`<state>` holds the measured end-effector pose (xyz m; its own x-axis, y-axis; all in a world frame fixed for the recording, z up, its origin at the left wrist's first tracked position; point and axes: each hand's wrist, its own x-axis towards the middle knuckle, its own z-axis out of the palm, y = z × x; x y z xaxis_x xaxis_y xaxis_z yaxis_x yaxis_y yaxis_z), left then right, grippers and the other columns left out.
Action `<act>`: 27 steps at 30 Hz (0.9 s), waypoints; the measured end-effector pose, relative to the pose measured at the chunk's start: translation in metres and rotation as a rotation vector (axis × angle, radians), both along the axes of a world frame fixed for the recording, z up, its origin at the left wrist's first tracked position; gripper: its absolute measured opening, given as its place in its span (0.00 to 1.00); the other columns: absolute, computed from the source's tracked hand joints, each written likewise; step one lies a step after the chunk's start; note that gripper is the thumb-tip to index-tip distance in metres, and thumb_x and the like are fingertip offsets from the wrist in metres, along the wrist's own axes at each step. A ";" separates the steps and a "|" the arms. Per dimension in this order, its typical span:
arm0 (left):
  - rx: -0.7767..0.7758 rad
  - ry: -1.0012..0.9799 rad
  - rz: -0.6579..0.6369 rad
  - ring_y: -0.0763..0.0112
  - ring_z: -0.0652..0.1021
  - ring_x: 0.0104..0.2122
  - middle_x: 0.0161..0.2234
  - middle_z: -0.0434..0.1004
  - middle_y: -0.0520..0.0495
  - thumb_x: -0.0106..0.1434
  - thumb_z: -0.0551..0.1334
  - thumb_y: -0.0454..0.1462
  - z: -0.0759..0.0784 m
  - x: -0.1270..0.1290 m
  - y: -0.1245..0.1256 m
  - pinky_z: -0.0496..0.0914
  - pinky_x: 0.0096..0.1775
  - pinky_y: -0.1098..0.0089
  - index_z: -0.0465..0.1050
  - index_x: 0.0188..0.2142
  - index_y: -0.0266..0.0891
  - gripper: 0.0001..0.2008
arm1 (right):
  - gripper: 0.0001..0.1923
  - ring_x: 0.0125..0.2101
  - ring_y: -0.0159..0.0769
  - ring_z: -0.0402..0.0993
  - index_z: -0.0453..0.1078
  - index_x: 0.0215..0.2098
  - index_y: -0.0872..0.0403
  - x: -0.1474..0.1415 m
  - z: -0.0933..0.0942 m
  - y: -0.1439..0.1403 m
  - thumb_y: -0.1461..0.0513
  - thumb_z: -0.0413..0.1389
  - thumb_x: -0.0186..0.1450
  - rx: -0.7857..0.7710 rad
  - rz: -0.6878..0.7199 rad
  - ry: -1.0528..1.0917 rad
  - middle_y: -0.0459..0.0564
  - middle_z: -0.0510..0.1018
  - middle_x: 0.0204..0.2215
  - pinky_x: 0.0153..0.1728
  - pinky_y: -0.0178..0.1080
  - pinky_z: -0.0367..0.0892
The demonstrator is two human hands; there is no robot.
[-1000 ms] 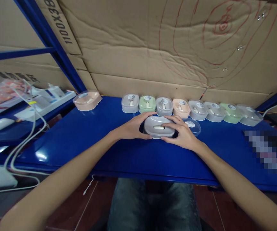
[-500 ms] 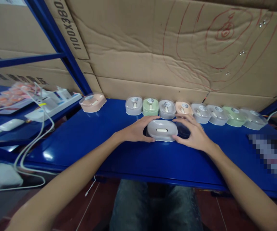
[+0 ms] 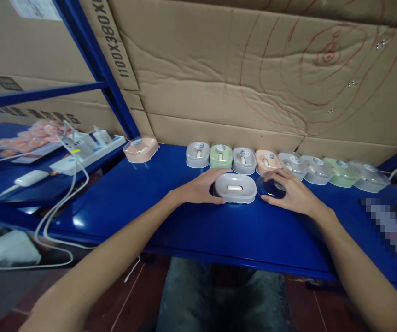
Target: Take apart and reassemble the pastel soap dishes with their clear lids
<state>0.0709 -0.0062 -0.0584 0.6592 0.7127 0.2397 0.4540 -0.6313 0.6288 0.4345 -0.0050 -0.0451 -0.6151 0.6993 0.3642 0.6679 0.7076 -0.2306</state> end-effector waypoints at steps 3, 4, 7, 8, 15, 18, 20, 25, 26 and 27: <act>0.004 -0.010 0.004 0.39 0.67 0.73 0.75 0.64 0.36 0.61 0.76 0.54 -0.002 0.000 0.001 0.60 0.73 0.39 0.59 0.76 0.47 0.50 | 0.20 0.59 0.58 0.78 0.75 0.53 0.45 0.003 -0.002 0.003 0.46 0.67 0.69 -0.007 0.015 0.025 0.55 0.81 0.57 0.64 0.66 0.72; 0.002 -0.012 0.007 0.39 0.67 0.73 0.75 0.64 0.36 0.60 0.76 0.54 -0.002 0.000 0.001 0.60 0.73 0.38 0.59 0.76 0.47 0.50 | 0.20 0.59 0.58 0.78 0.76 0.53 0.45 0.004 -0.002 0.004 0.46 0.67 0.69 -0.008 0.014 0.030 0.55 0.81 0.57 0.63 0.66 0.72; -0.006 -0.009 0.019 0.38 0.66 0.73 0.75 0.64 0.37 0.60 0.76 0.54 -0.003 0.000 0.002 0.60 0.72 0.36 0.60 0.76 0.48 0.50 | 0.22 0.59 0.59 0.78 0.76 0.55 0.44 0.006 -0.004 0.006 0.46 0.68 0.68 -0.015 0.016 0.028 0.55 0.82 0.58 0.63 0.67 0.73; -0.005 -0.012 0.020 0.38 0.66 0.73 0.75 0.65 0.37 0.60 0.76 0.54 -0.003 0.000 0.002 0.60 0.72 0.36 0.60 0.76 0.48 0.50 | 0.22 0.60 0.59 0.78 0.76 0.56 0.44 0.007 -0.004 0.006 0.46 0.68 0.67 -0.019 0.020 0.027 0.55 0.81 0.58 0.62 0.67 0.74; 0.006 -0.013 0.011 0.38 0.66 0.73 0.74 0.66 0.37 0.61 0.75 0.53 -0.003 0.001 0.001 0.60 0.72 0.36 0.60 0.76 0.48 0.49 | 0.29 0.62 0.60 0.78 0.75 0.63 0.42 0.011 -0.001 0.005 0.50 0.70 0.65 -0.072 0.045 0.028 0.55 0.79 0.62 0.64 0.67 0.74; 0.001 -0.001 0.017 0.39 0.65 0.74 0.74 0.65 0.38 0.61 0.75 0.53 -0.004 0.001 0.001 0.59 0.73 0.38 0.59 0.76 0.48 0.49 | 0.31 0.63 0.59 0.77 0.74 0.66 0.41 0.013 -0.003 0.005 0.52 0.70 0.65 -0.107 0.045 0.014 0.55 0.78 0.64 0.64 0.66 0.74; -0.002 0.004 0.017 0.40 0.65 0.74 0.75 0.64 0.38 0.61 0.76 0.53 -0.004 0.001 0.001 0.59 0.73 0.39 0.59 0.76 0.48 0.49 | 0.31 0.63 0.59 0.77 0.74 0.66 0.41 0.014 -0.003 0.006 0.52 0.69 0.65 -0.111 0.036 0.012 0.55 0.77 0.65 0.64 0.66 0.74; 0.009 0.011 0.017 0.39 0.65 0.74 0.75 0.64 0.36 0.61 0.75 0.52 -0.006 0.001 0.003 0.59 0.73 0.37 0.58 0.76 0.47 0.50 | 0.26 0.60 0.59 0.80 0.77 0.63 0.44 0.015 0.005 0.004 0.50 0.66 0.68 -0.063 0.015 0.055 0.54 0.81 0.61 0.63 0.66 0.75; 0.013 0.010 0.018 0.39 0.65 0.74 0.75 0.64 0.36 0.62 0.75 0.52 -0.006 0.000 0.003 0.59 0.73 0.37 0.57 0.76 0.47 0.50 | 0.24 0.59 0.59 0.80 0.77 0.62 0.43 0.015 0.007 0.004 0.49 0.65 0.70 -0.041 0.008 0.072 0.54 0.82 0.60 0.62 0.66 0.75; 0.017 0.008 0.018 0.39 0.65 0.74 0.75 0.63 0.36 0.62 0.75 0.53 -0.007 0.001 0.003 0.58 0.73 0.37 0.57 0.77 0.48 0.50 | 0.23 0.59 0.59 0.80 0.77 0.62 0.43 0.015 0.009 0.003 0.49 0.64 0.70 -0.015 -0.003 0.097 0.54 0.82 0.59 0.62 0.66 0.75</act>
